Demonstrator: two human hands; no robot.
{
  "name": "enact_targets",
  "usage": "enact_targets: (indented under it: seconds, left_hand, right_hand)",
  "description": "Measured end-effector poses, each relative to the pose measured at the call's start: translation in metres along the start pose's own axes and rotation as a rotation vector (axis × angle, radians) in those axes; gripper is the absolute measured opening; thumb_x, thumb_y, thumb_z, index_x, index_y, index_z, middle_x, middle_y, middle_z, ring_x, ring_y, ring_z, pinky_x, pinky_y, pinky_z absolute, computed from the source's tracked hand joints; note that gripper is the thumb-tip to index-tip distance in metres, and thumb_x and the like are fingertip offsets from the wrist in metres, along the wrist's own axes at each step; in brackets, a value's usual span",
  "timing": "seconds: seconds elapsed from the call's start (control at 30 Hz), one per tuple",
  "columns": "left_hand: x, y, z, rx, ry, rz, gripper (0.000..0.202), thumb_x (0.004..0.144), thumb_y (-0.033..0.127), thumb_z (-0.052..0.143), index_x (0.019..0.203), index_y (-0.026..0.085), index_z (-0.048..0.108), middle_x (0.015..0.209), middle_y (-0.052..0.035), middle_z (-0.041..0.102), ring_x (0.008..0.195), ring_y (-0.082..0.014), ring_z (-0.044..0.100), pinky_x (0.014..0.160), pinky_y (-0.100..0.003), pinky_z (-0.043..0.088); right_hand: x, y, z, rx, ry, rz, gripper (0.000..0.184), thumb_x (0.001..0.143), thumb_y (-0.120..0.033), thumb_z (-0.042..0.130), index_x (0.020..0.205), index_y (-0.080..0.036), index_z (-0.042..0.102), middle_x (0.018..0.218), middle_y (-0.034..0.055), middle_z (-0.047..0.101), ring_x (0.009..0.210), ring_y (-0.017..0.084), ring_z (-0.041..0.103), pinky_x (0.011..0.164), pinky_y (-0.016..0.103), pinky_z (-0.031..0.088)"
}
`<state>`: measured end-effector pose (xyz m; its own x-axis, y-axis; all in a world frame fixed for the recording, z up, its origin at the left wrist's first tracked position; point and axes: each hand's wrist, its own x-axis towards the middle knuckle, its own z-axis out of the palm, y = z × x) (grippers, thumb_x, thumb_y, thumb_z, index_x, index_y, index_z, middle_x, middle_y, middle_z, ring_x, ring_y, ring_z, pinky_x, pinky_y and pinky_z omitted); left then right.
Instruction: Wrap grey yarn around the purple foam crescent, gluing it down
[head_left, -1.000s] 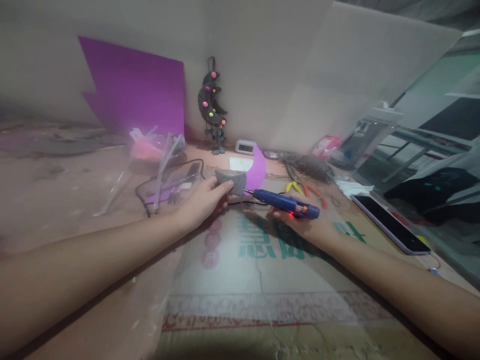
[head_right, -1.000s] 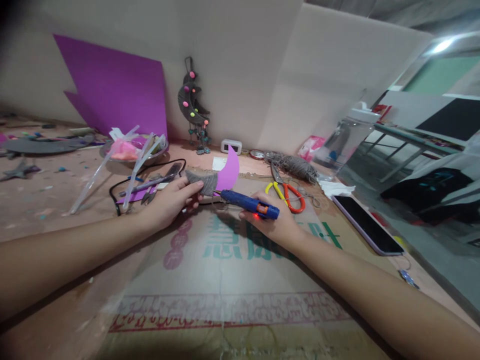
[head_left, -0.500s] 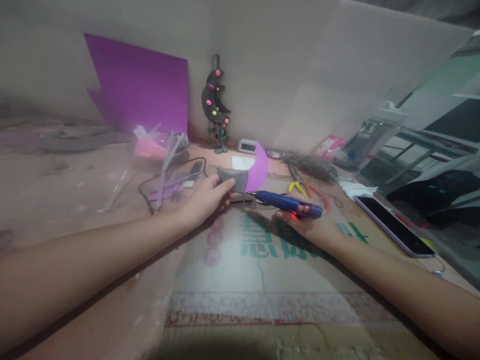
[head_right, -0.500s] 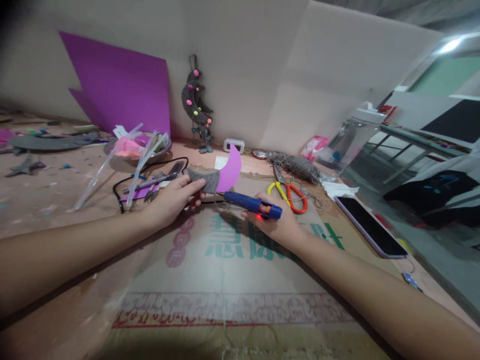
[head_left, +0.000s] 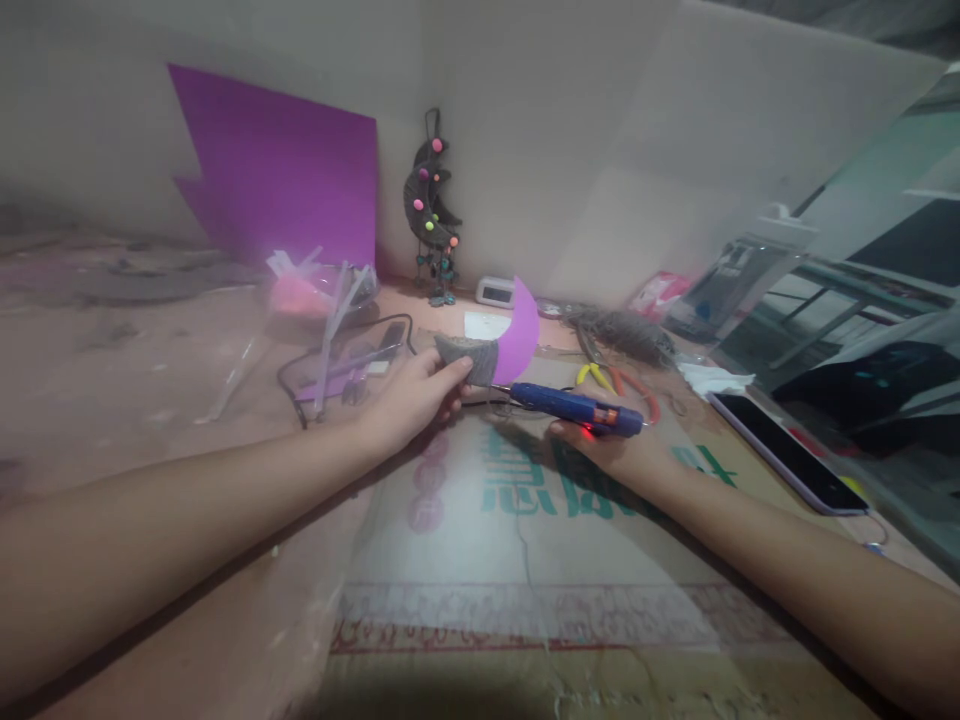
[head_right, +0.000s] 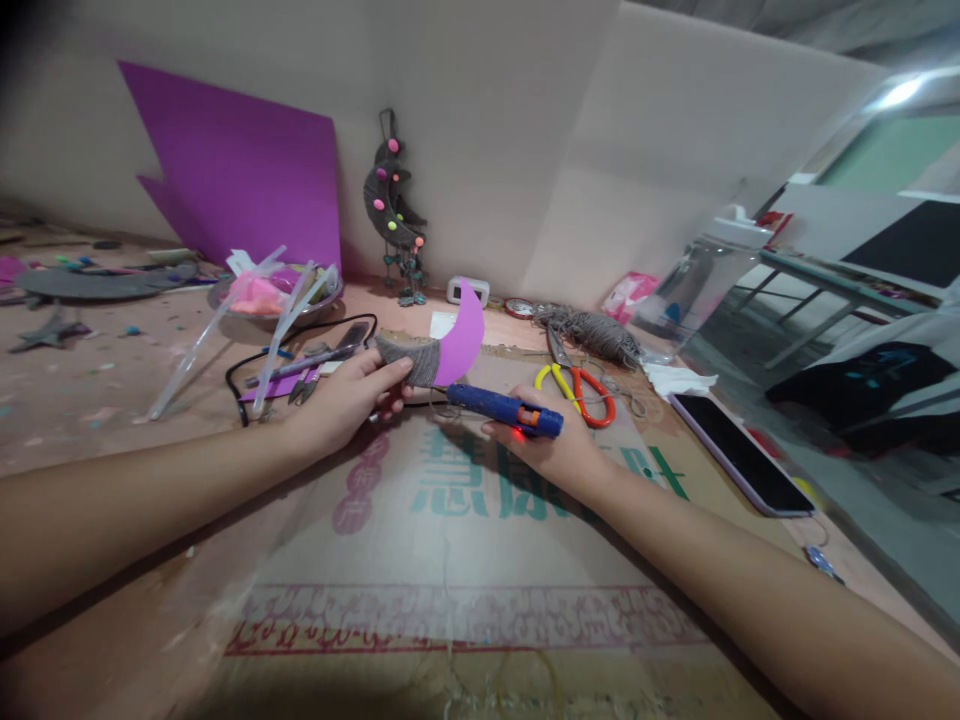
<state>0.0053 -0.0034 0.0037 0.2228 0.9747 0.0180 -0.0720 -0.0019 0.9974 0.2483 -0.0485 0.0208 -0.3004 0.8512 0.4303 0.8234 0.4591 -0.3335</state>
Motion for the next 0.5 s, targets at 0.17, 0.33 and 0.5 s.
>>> enact_targets:
  seconds: [0.17,0.33,0.5]
  left_hand:
    - [0.0006,-0.0014,-0.0011,0.007,0.002,0.012,0.024,0.085,0.037,0.06,0.075,0.018,0.049,0.062,0.0012,0.058,0.045,-0.0061,0.05,0.04,-0.017,0.039]
    - [0.0004,-0.0021,-0.0021,0.02,-0.011,0.013,0.024,0.086,0.038,0.059,0.076,0.018,0.049,0.062,0.0017,0.057,0.046,-0.0064,0.05,0.041,-0.017,0.038]
    - [-0.0013,0.0003,-0.0009,0.038,0.005,-0.003,0.027,0.085,0.04,0.059,0.073,0.017,0.05,0.06,0.0015,0.057,0.045,-0.0063,0.05,0.04,-0.017,0.038]
  right_hand:
    - [0.0008,-0.0015,-0.0006,-0.03,0.023,0.013,0.026,0.079,-0.041,0.059,0.065,-0.023,0.048,0.058,-0.0016,0.052,0.055,0.016,0.049,0.054,0.03,0.038]
    - [-0.0011,0.0019,0.001,-0.05,0.017,0.029,0.022,0.078,-0.038,0.061,0.067,-0.023,0.05,0.06,-0.0019,0.053,0.058,0.016,0.052,0.055,0.028,0.038]
    - [-0.0017,0.0011,0.0008,-0.007,0.018,0.043,0.021,0.078,-0.038,0.062,0.068,-0.023,0.051,0.061,-0.0014,0.055,0.06,0.016,0.052,0.057,0.029,0.039]
